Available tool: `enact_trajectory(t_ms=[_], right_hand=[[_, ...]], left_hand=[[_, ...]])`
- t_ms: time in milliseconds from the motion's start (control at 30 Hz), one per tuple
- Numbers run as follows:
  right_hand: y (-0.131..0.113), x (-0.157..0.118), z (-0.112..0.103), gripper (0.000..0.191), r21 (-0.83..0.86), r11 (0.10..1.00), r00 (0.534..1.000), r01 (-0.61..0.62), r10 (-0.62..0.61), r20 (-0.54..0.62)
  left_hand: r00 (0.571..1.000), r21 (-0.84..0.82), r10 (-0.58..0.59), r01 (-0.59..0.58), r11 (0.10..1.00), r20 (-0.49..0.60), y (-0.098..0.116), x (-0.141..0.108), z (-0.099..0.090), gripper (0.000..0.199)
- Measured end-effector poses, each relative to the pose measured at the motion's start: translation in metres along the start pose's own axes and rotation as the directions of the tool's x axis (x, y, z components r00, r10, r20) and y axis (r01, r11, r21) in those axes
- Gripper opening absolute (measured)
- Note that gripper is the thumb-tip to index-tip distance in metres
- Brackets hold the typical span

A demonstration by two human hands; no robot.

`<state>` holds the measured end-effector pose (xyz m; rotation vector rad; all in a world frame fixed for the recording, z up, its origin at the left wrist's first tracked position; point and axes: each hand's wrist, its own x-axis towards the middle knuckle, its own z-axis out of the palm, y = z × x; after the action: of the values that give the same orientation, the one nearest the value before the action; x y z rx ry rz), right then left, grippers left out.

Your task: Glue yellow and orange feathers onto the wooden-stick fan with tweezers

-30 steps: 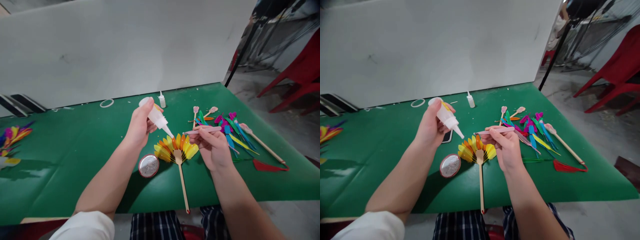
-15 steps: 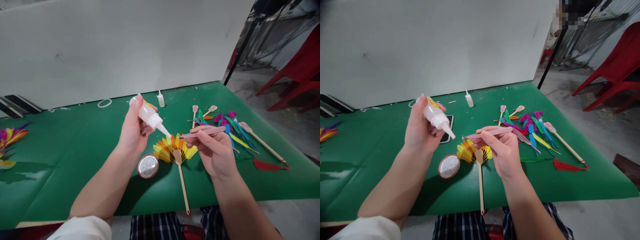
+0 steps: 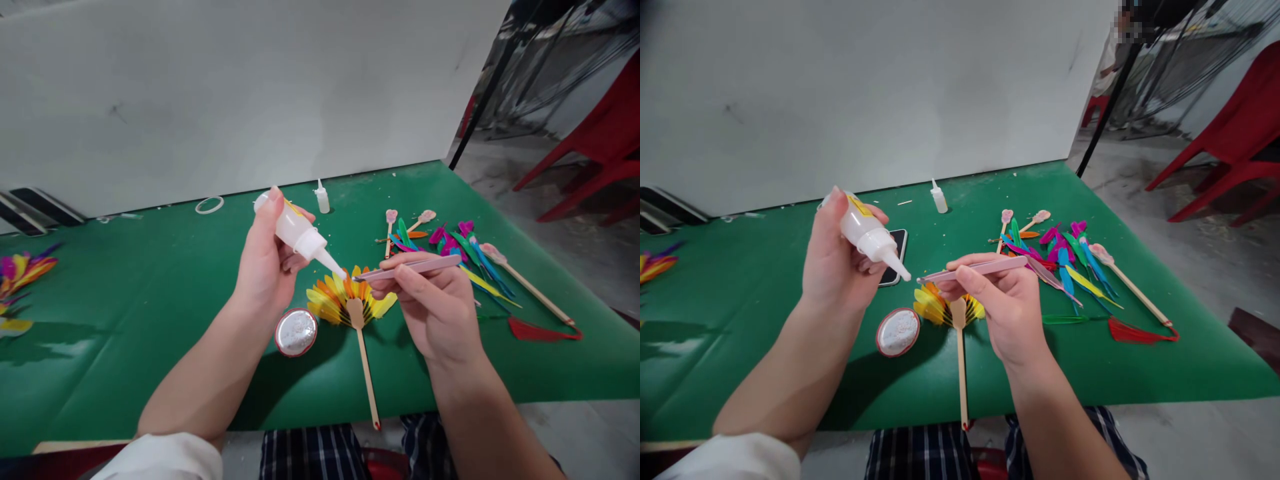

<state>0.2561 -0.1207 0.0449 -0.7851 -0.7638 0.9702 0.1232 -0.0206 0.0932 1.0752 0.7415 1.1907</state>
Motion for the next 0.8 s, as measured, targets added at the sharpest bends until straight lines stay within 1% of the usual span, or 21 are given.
enact_trajectory(t_ms=[200,367,533,633,800], right_hand=[[0.0014,-0.0004,-0.0002,0.006,-0.011,1.000,1.000,0.008,-0.008,0.007],[0.0012,-0.0007,0.0006,0.007,-0.035,0.999,1.000,-0.003,0.003,-0.006],[0.0001,-0.0009,0.0009,0.006,-0.011,1.000,1.000,-0.004,0.004,0.015],[0.0003,-0.0011,0.0010,0.006,-0.012,1.000,1.000,-0.003,0.003,0.013],[0.0011,-0.0007,0.0005,0.008,-0.031,1.000,1.000,0.001,-0.001,0.004]], left_hand=[[0.999,-0.005,0.012,-0.011,1.000,0.031,0.0002,-0.0005,-0.0001,0.041],[0.999,-0.002,0.012,-0.012,1.000,0.033,-0.0007,-0.0001,-0.0003,0.041],[0.999,0.004,0.015,-0.015,1.000,0.031,-0.0010,0.0001,-0.0007,0.042],[0.999,0.005,0.019,-0.019,1.000,0.049,-0.0008,-0.0003,-0.0010,0.042],[0.997,0.047,0.025,-0.028,0.999,0.076,-0.0010,-0.0011,-0.0010,0.041]])
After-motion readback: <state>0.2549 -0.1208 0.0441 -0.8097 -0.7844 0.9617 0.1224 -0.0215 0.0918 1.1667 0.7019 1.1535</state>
